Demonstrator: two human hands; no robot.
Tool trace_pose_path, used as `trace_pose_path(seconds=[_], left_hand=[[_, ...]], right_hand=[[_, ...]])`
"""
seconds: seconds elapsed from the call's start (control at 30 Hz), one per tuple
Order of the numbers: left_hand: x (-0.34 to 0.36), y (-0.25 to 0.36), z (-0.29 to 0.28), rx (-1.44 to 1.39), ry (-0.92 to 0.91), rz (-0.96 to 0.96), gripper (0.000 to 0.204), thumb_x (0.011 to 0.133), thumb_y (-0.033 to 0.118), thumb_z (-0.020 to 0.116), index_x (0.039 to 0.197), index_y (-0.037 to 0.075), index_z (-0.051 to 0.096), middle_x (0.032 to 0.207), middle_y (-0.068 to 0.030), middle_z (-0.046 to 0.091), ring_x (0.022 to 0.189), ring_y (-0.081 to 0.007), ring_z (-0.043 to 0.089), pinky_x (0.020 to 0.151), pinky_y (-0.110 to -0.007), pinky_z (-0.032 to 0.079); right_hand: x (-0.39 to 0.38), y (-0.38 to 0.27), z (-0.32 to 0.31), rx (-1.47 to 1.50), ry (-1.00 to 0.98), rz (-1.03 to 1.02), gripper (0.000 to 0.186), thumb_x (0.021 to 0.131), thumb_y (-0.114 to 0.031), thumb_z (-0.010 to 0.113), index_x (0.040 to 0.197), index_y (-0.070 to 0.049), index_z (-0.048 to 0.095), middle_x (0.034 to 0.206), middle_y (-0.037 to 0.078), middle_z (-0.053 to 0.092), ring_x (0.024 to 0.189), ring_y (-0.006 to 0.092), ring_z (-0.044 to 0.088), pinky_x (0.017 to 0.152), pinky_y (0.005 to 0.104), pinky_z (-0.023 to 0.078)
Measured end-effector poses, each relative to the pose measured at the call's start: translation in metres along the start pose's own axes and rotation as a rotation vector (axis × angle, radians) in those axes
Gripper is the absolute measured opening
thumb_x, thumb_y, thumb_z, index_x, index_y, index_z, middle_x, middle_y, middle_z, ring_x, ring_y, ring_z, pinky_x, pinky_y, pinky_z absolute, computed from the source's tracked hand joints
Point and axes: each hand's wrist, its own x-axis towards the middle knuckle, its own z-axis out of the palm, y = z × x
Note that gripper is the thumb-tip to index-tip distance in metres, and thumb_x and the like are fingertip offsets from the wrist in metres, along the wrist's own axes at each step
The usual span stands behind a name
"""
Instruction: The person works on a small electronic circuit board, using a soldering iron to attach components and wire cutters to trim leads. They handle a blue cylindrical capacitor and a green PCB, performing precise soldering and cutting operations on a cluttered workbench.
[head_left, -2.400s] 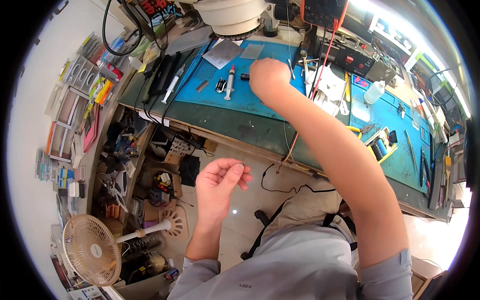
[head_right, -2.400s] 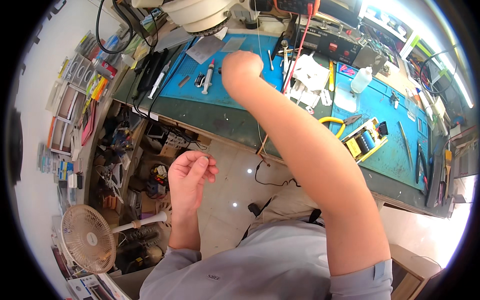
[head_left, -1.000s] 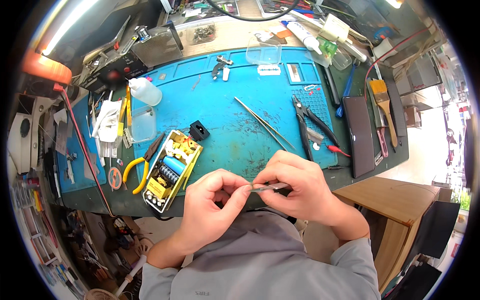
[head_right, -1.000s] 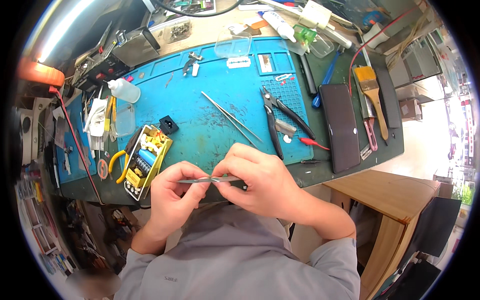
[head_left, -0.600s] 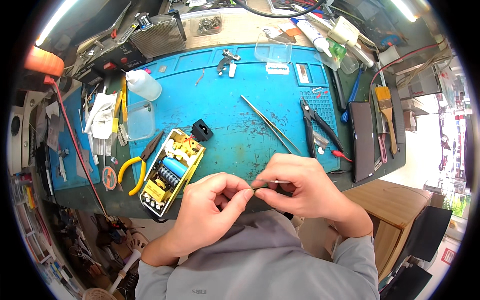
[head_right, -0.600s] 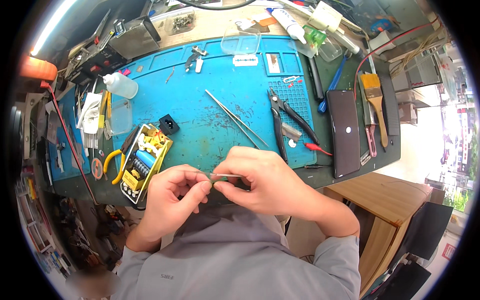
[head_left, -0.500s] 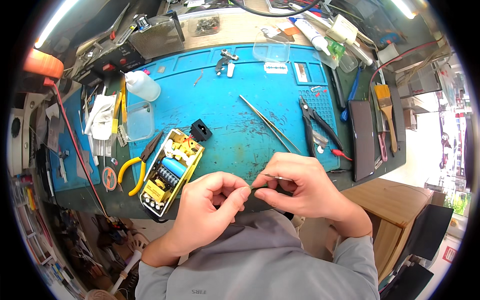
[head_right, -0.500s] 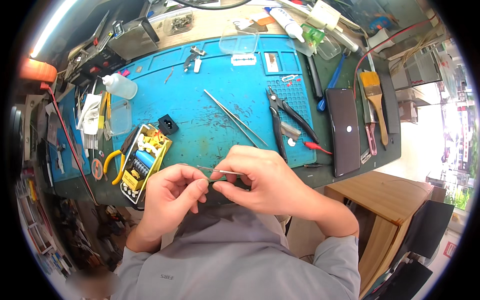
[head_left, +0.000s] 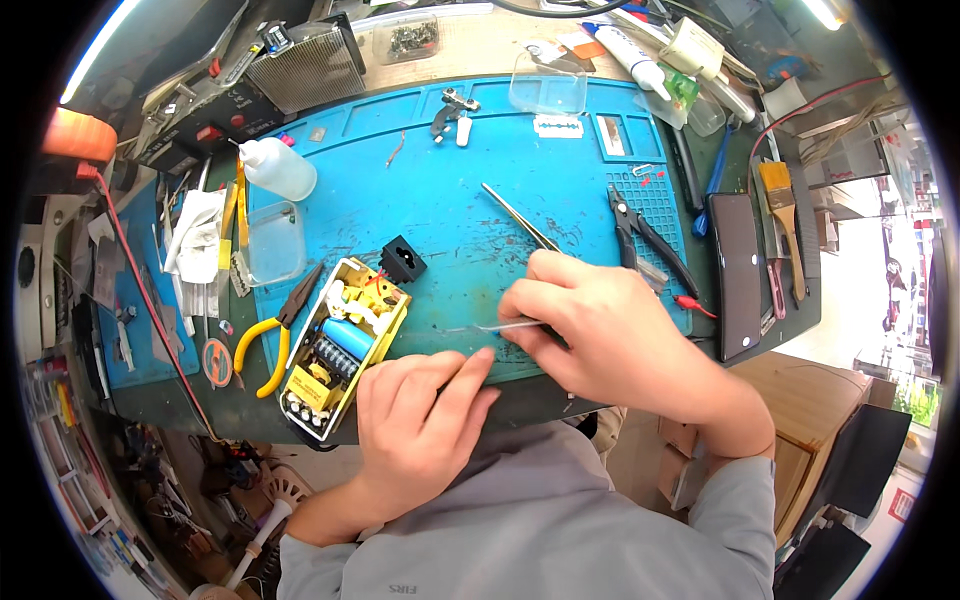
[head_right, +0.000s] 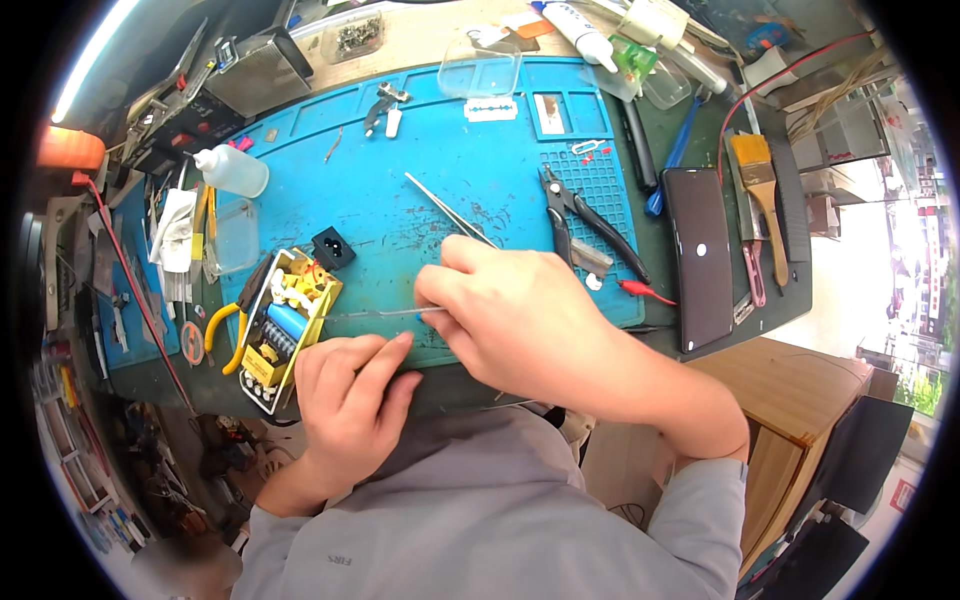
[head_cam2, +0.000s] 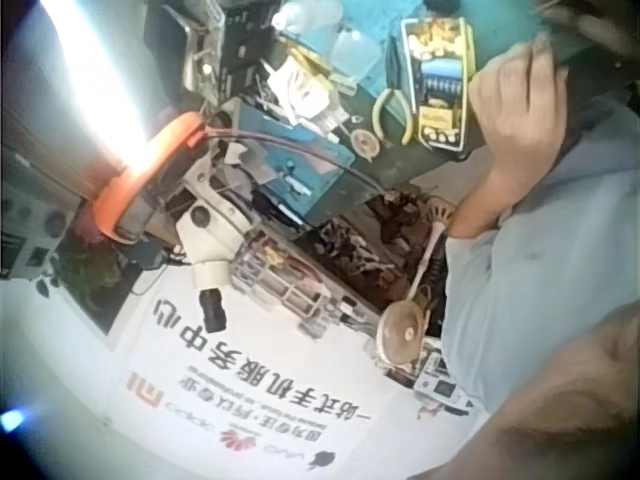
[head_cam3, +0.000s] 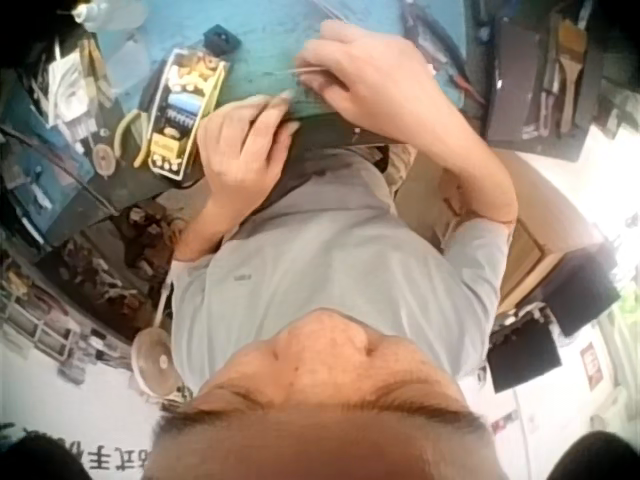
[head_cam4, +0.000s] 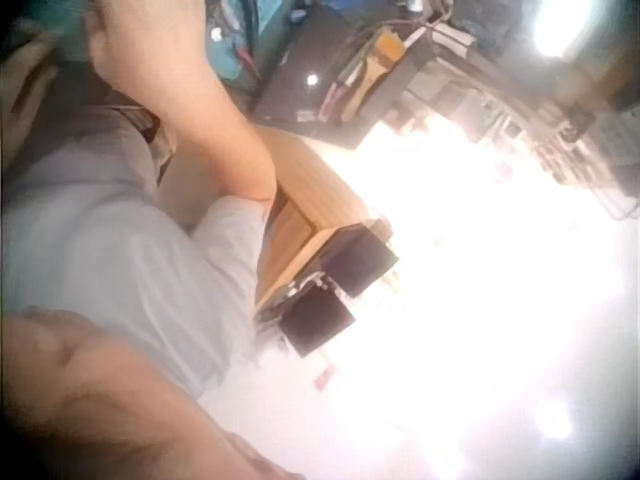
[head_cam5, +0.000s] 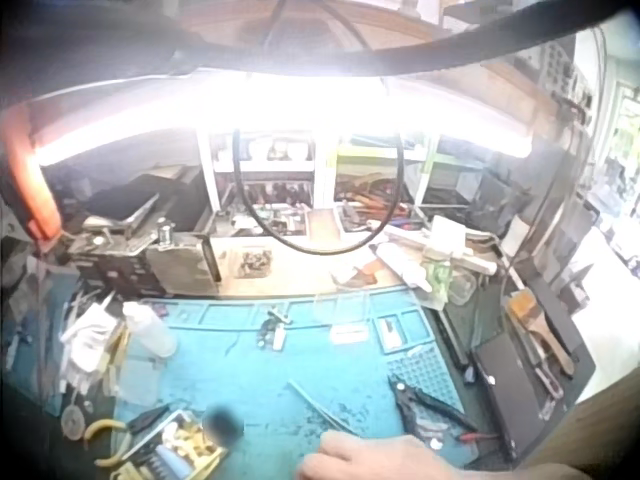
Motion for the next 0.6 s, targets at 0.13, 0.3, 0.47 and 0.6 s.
trace_pose_path(seconds=[0.13, 0.3, 0.47, 0.6], left_hand=[[-0.004, 0.002, 0.005, 0.169, -0.095, 0.01, 0.048, 0.095, 0.038, 0.074, 0.131, 0.006, 0.073, 0.12, -0.0054, 0.062, 0.106, -0.0244, 0.056, 0.089, -0.041, 0.045], [-0.004, 0.002, 0.006, 0.307, -0.142, 0.08, 0.051, 0.103, 0.047, 0.061, 0.132, 0.007, 0.075, 0.122, -0.0047, 0.06, 0.107, -0.0225, 0.052, 0.091, -0.04, 0.043], [-0.006, -0.001, 0.006, 0.319, -0.145, 0.102, 0.052, 0.104, 0.047, 0.059, 0.132, 0.007, 0.075, 0.122, -0.0039, 0.061, 0.108, -0.0211, 0.052, 0.091, -0.038, 0.042], [-0.003, -0.002, 0.005, 0.314, -0.161, 0.118, 0.051, 0.106, 0.046, 0.057, 0.133, 0.008, 0.075, 0.121, -0.0037, 0.061, 0.108, -0.0208, 0.051, 0.091, -0.038, 0.042]], right_hand=[[0.011, 0.003, -0.008, -0.011, -0.078, 0.003, 0.01, 0.09, -0.01, 0.074, 0.094, -0.005, 0.066, 0.092, 0.011, 0.061, 0.077, 0.0339, 0.068, 0.067, 0.0434, 0.056], [0.005, 0.002, -0.009, 0.058, -0.021, 0.104, 0.013, 0.093, -0.011, 0.075, 0.102, -0.004, 0.068, 0.094, 0.01, 0.063, 0.076, 0.0297, 0.066, 0.066, 0.0404, 0.054], [-0.024, 0.005, -0.018, 0.094, 0.225, 0.1, 0.026, 0.098, 0.0, 0.067, 0.124, 0.001, 0.068, 0.092, 0.012, 0.063, 0.074, 0.0279, 0.065, 0.065, 0.0354, 0.053], [-0.062, -0.006, 0.012, 0.38, 0.431, 0.241, 0.04, 0.099, 0.015, 0.055, 0.136, 0.004, 0.065, 0.095, 0.014, 0.065, 0.081, 0.0221, 0.07, 0.068, 0.0309, 0.055]])
